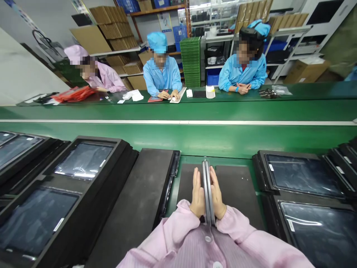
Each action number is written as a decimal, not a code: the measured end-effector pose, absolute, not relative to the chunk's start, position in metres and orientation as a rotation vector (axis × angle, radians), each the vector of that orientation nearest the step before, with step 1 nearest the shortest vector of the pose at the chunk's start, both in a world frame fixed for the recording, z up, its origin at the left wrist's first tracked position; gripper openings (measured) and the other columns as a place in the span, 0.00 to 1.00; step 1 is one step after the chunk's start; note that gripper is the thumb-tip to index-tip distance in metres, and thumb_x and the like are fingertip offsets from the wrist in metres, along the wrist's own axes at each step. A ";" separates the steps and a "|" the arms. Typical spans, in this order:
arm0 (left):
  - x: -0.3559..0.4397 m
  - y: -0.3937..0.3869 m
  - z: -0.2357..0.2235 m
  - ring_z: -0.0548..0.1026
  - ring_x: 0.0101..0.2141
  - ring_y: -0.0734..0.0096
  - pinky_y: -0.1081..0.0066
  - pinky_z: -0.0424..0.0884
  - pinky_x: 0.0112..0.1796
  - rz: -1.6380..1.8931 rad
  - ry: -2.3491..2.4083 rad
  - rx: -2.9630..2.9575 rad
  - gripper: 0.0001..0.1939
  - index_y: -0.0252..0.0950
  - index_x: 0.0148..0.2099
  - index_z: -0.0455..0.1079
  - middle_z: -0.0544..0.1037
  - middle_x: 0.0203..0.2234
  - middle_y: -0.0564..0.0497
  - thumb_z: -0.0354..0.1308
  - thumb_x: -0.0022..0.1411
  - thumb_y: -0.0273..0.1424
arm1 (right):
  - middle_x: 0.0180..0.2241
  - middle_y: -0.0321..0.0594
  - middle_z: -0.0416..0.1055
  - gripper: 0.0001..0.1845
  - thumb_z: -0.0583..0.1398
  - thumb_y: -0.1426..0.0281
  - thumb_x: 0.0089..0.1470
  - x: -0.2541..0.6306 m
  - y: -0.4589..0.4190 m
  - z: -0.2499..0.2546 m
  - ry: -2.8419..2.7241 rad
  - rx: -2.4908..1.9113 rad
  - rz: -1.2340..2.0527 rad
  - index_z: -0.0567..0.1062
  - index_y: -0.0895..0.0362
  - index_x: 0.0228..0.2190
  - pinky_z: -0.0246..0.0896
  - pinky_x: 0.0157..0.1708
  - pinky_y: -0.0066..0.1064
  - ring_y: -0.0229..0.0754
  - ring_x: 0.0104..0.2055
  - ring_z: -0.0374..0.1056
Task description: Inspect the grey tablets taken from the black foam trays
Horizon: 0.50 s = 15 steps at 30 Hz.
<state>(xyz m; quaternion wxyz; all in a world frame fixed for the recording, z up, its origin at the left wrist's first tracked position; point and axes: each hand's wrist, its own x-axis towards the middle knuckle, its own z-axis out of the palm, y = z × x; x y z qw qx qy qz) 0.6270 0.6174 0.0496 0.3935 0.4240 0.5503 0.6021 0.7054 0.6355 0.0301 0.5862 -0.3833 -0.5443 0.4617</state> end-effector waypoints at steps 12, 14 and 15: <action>0.635 0.658 0.210 0.60 0.59 0.61 0.63 0.54 0.60 1.660 1.116 1.103 0.25 0.41 0.54 0.69 0.67 0.57 0.48 0.47 0.62 0.49 | 0.58 0.38 0.61 0.23 0.49 0.60 0.61 0.704 0.672 0.200 -1.289 -0.828 1.116 0.65 0.51 0.56 0.54 0.60 0.39 0.45 0.60 0.57; 0.638 0.656 0.215 0.63 0.58 0.60 0.63 0.58 0.58 1.659 1.110 0.986 0.27 0.40 0.53 0.69 0.69 0.56 0.47 0.49 0.59 0.51 | 0.57 0.39 0.63 0.24 0.48 0.58 0.61 0.704 0.672 0.201 -1.298 -0.856 1.117 0.66 0.52 0.56 0.56 0.58 0.39 0.45 0.59 0.58; 0.640 0.654 0.216 0.64 0.57 0.60 0.63 0.59 0.58 1.662 1.107 0.954 0.27 0.40 0.52 0.70 0.69 0.56 0.46 0.50 0.58 0.52 | 0.56 0.40 0.64 0.24 0.48 0.58 0.62 0.704 0.671 0.200 -1.305 -0.864 1.106 0.66 0.52 0.55 0.57 0.58 0.39 0.45 0.59 0.59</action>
